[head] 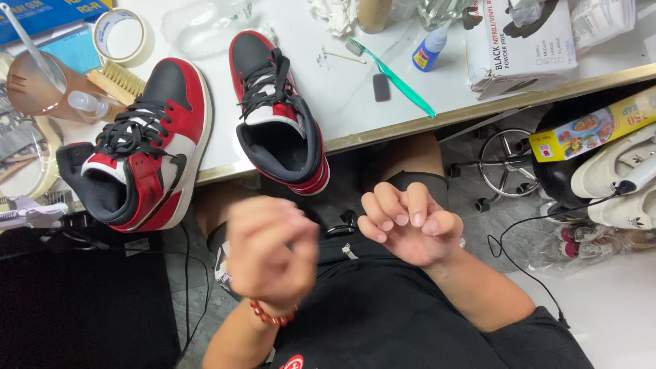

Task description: Applying glue to the sole of a sneaker to repair it.

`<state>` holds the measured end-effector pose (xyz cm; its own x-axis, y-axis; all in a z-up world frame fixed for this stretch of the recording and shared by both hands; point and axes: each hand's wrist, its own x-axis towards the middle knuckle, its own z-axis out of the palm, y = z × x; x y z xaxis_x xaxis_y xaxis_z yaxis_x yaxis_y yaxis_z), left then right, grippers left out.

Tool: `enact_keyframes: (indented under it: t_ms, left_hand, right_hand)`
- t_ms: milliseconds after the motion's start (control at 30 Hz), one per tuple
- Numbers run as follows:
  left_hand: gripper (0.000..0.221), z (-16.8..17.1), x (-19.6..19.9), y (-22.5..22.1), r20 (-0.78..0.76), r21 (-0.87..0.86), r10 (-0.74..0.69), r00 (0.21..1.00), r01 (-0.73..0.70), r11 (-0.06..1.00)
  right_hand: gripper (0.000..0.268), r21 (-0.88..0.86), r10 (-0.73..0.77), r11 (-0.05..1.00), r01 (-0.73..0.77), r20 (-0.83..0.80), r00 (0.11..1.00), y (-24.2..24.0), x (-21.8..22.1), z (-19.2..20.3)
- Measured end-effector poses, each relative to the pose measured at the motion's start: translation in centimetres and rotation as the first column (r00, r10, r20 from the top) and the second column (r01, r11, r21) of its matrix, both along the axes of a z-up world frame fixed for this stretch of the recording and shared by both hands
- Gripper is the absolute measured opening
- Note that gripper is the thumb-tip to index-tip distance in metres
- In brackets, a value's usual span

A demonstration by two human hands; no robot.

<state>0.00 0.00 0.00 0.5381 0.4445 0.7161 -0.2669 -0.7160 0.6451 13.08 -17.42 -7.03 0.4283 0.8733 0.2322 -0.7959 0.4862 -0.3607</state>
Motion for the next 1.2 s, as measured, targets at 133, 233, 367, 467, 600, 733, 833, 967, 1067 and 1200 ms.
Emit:
enact_keyframes:
  t_ms: [133,233,367,467,600,733,833,967,1067,1200]
  left_hand:
    - [0.029,0.9,0.6,-4.0,-0.108,-0.153,-0.221,0.969,0.204,0.967]
    - [0.031,0.7,1.0,-4.6,-0.084,-0.189,-0.255,0.963,0.236,0.953]
    - [0.030,0.6,0.9,-4.9,-0.059,-0.186,-0.248,0.967,0.233,0.955]
    - [0.029,0.7,0.6,-4.9,-0.068,-0.191,-0.237,0.969,0.220,0.957]
    - [0.027,0.4,0.0,-4.8,-0.090,-0.239,-0.256,0.963,0.228,0.944]
    - [0.025,0.3,-0.6,-4.6,-0.107,-0.318,-0.311,0.944,0.264,0.911]
    - [0.025,0.0,-0.9,-4.4,-0.118,-0.406,-0.368,0.922,0.294,0.865]
    - [0.024,-0.5,-1.2,-4.4,-0.090,-0.462,-0.398,0.913,0.316,0.829]
    - [0.024,-0.6,-1.4,-4.5,-0.078,-0.487,-0.397,0.915,0.312,0.816]
    - [0.024,-0.5,-1.7,-4.4,-0.059,-0.535,-0.435,0.899,0.340,0.774]
  right_hand:
    - [0.006,0.014,0.001,1.000,-0.002,0.097,0.995,0.3,-0.6,0.0]
    - [0.004,-0.025,-0.056,0.998,0.063,0.218,0.974,-0.2,-0.8,-0.7]
    - [0.004,-0.100,-0.151,0.976,0.196,0.342,0.928,-0.4,-1.3,-0.3]
    - [0.006,-0.108,-0.208,0.952,0.287,0.462,0.862,-0.5,-1.3,0.6]
    - [0.011,-0.039,-0.277,0.879,0.474,0.769,0.576,-0.9,-1.0,2.0]
    - [0.012,0.019,-0.265,0.866,0.499,0.865,0.427,-1.4,-0.5,2.5]
    - [0.016,0.087,-0.295,0.851,0.518,0.896,0.333,-1.1,-0.4,2.9]
    - [0.017,0.151,-0.307,0.819,0.554,0.930,0.201,-0.9,-0.6,3.1]
    - [0.016,0.141,-0.311,0.829,0.541,0.921,0.236,-0.8,-0.8,2.7]
    - [0.011,0.011,-0.261,0.894,0.447,0.825,0.502,-0.9,-1.6,2.0]
